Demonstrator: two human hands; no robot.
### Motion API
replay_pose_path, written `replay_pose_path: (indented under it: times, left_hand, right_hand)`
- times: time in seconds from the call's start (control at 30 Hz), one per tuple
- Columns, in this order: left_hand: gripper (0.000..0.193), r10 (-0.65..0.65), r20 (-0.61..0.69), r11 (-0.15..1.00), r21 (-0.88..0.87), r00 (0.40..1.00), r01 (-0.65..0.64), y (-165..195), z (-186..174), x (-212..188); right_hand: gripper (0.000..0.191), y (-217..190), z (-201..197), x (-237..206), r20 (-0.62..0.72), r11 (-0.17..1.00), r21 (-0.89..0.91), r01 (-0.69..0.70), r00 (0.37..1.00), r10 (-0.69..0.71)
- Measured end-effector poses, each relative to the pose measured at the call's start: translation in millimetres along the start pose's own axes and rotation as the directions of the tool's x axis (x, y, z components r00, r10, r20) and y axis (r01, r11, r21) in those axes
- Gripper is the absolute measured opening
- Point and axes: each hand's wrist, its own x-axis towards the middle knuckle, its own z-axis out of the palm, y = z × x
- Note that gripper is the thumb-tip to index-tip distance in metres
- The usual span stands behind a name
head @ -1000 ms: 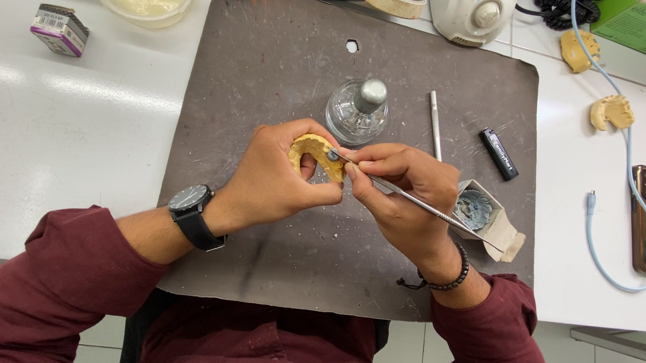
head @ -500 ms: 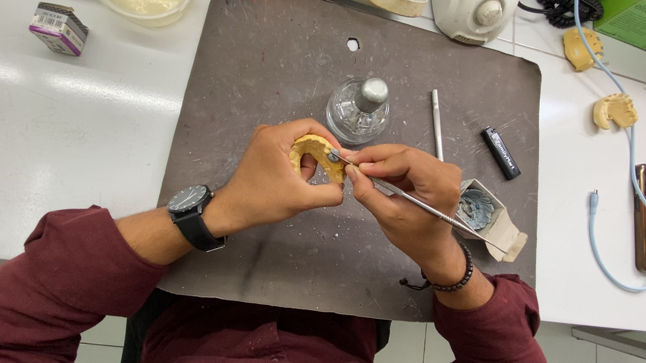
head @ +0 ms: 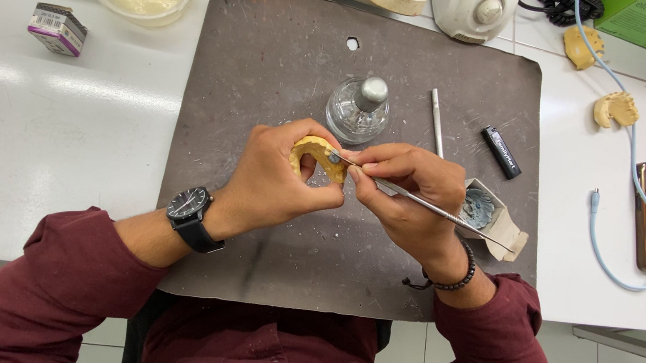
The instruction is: The person holds a yellow dental cast in one hand and uses a metal wax carver to shape and add blue wax on the teeth of the model. They rotate the cast repeatedly, scrape and smooth the wax surface, and continue refining the same area throughout the episode.
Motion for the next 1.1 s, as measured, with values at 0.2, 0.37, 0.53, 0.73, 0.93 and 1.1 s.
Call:
replay_pose_path:
  times: [0.2,0.37,0.53,0.73,0.93,1.1]
  left_hand:
    - [0.033,-0.016,-0.002,1.000,0.015,1.000,0.016,-0.8,0.7,0.1]
    - [0.033,-0.019,0.019,0.999,0.036,1.000,0.019,-2.4,1.5,-0.1]
    - [0.034,-0.013,0.041,1.000,0.003,0.999,0.013,-2.6,0.9,0.0]
    - [0.034,-0.044,0.025,0.997,-0.066,0.999,0.045,-1.7,1.4,-1.7]
    - [0.036,-0.066,0.031,0.995,-0.071,0.997,0.068,-2.9,1.3,-1.5]
    - [0.034,-0.107,0.042,0.988,-0.103,0.993,0.111,-2.8,1.5,-1.9]
  right_hand:
    - [0.012,-1.0,-1.5,1.5,0.027,1.000,-0.003,-0.002,1.000,0.002]
    - [0.013,0.3,-5.5,1.3,0.058,0.999,-0.002,-0.036,0.998,0.036]
    - [0.013,2.4,-6.3,1.3,0.062,0.996,0.054,-0.065,0.996,0.061]
    - [0.014,-2.7,-1.9,-0.9,-0.001,1.000,0.024,-0.019,1.000,0.019]
    - [0.013,-2.8,-2.5,1.2,0.033,1.000,0.010,-0.014,0.999,0.014]
    - [0.014,-2.5,-0.9,-0.2,-0.007,0.994,0.104,-0.042,0.999,0.043]
